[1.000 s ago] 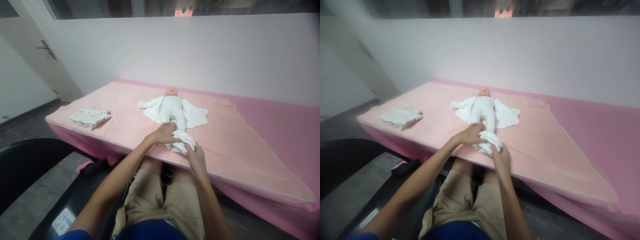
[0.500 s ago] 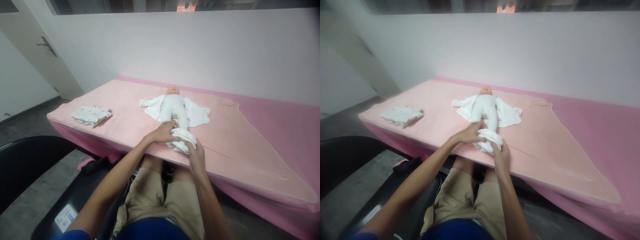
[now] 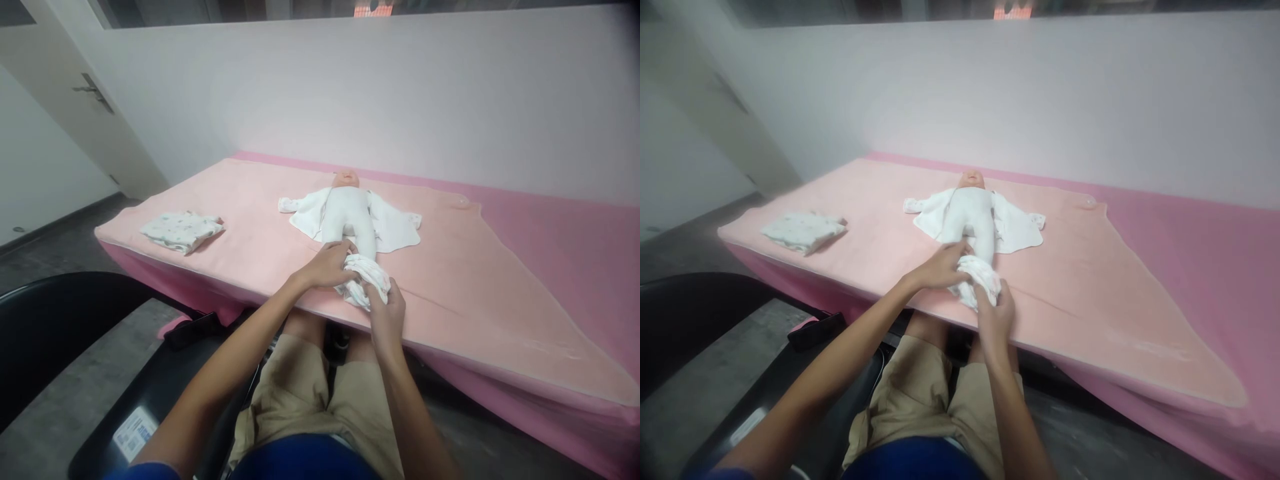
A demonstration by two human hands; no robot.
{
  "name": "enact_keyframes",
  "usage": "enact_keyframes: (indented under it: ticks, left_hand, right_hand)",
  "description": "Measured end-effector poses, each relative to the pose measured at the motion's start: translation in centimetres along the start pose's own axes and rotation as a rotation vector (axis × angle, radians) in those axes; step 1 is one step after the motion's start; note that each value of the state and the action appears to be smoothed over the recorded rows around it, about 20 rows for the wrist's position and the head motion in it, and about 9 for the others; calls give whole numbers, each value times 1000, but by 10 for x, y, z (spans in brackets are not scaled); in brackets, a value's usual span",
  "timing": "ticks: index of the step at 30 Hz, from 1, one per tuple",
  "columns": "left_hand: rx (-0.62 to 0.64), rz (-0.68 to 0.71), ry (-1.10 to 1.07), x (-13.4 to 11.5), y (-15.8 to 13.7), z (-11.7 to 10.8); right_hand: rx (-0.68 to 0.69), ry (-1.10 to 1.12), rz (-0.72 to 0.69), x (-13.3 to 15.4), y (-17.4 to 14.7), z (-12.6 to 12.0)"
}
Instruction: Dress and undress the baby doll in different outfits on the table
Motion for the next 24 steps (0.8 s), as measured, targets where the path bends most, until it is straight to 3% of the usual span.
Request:
enact_keyframes:
  ticks: [5,10,18,24]
  left_hand:
    - [-37,62,1,-3,-1,1]
    - [-46,46,-66,1,-1,-1]
    - [118,-36,-163,-1,-4,-6]
    - [126,14,-306,3,0,-7]
  right_hand:
    - [-58,-63,39,8,-16,-3]
    - [-3,127,104,2,-20,7]
    - [-12,271,102,-3,-10,19]
    - [-58,294,92,0,-9,18]
Point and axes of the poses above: each hand's wrist, its own y-axis towards the middle knuckle, its own z-axis out of the palm, x = y × z, the point moved 9 cm from there along y, towards the middle knuckle, and after that the axes turned 6 degrees about -y, right-handed, at the moved point
